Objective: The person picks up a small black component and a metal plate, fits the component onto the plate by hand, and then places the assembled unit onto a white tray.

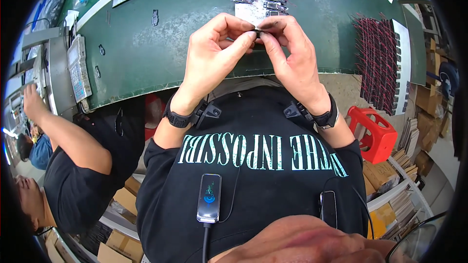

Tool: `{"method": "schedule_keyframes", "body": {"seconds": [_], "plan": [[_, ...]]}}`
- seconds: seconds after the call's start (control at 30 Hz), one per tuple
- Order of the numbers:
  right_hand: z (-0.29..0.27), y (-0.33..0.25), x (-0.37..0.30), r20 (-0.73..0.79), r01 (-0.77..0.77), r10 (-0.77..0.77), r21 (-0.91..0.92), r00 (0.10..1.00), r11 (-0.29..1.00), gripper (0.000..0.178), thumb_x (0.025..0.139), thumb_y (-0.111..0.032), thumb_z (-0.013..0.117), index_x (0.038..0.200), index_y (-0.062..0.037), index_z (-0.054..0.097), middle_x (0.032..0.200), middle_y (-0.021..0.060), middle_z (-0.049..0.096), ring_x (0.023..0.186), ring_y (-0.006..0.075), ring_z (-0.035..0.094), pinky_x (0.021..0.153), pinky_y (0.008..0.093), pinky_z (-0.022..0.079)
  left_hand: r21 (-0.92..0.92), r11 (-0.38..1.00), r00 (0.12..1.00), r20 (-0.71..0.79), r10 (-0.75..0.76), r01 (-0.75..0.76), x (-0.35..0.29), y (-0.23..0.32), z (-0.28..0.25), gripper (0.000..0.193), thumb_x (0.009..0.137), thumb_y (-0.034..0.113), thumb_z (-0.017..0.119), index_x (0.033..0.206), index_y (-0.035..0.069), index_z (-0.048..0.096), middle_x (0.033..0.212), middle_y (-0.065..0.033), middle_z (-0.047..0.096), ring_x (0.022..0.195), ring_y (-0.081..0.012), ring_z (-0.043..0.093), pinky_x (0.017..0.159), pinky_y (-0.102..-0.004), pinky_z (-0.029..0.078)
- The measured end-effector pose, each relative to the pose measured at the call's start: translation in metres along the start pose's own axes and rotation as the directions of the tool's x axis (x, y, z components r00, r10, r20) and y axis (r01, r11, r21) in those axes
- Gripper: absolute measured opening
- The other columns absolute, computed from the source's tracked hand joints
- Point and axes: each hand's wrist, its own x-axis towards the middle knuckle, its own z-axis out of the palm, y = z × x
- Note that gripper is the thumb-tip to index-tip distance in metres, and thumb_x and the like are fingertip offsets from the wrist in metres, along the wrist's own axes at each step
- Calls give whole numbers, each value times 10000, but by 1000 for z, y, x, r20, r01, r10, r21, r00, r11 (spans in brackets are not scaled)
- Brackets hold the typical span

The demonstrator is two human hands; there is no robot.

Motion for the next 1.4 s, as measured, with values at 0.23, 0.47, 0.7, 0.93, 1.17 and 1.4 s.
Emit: {"method": "schedule_keyframes", "body": {"seconds": [0.23,0.47,0.7,0.93,1.17,1.4], "plan": [[-41,-21,-15,-310,172,-254,-267,916,948,466,874,45,653,1329,-11,569,1336,158,536,1071,238,638,874,327,559,213,974,994,-89,-56,74,36,-12,-26,194,905,91,694,1042,-37,643,883,-57,699,729,-63,630,577,-205,521],[-99,-44,-58,-555,-4,-162,-285,816,958,425,943,66,567,1362,58,498,1409,199,503,1129,244,622,955,335,533,305,943,985,-149,-92,134,51,-19,-32,220,894,153,716,1000,-31,656,845,-50,705,709,-59,618,564,-227,507],[-147,-40,-89,-635,-210,-120,-419,763,884,382,1011,20,517,1390,49,485,1259,176,622,1080,218,633,978,302,483,539,842,950,-270,156,15,32,-15,-30,229,884,217,734,977,17,675,854,-118,714,706,-211,678,642,-328,542],[-179,-51,-125,-729,-423,-36,-435,683,795,261,1029,-31,521,1256,43,626,1208,118,670,1072,188,647,996,296,494,960,158,842,-280,460,232,26,-30,-122,299,902,345,677,977,57,699,978,-147,697,925,-341,672,777,-449,540],[-227,-31,-84,-527,-350,-3,-568,850,745,206,990,-52,598,1160,29,680,1123,48,690,1044,108,624,926,249,476,967,35,925,-250,287,251,16,-30,-178,329,931,368,668,1117,104,729,1057,-88,717,943,-287,690,826,-390,534],[-266,3,-100,-349,-332,114,-665,930,669,239,941,-48,632,1169,4,682,1045,60,688,967,127,642,889,258,496,904,365,901,-334,279,222,29,-36,-152,318,975,303,648,1178,61,679,1068,-84,708,921,-196,695,792,-332,550]]}}
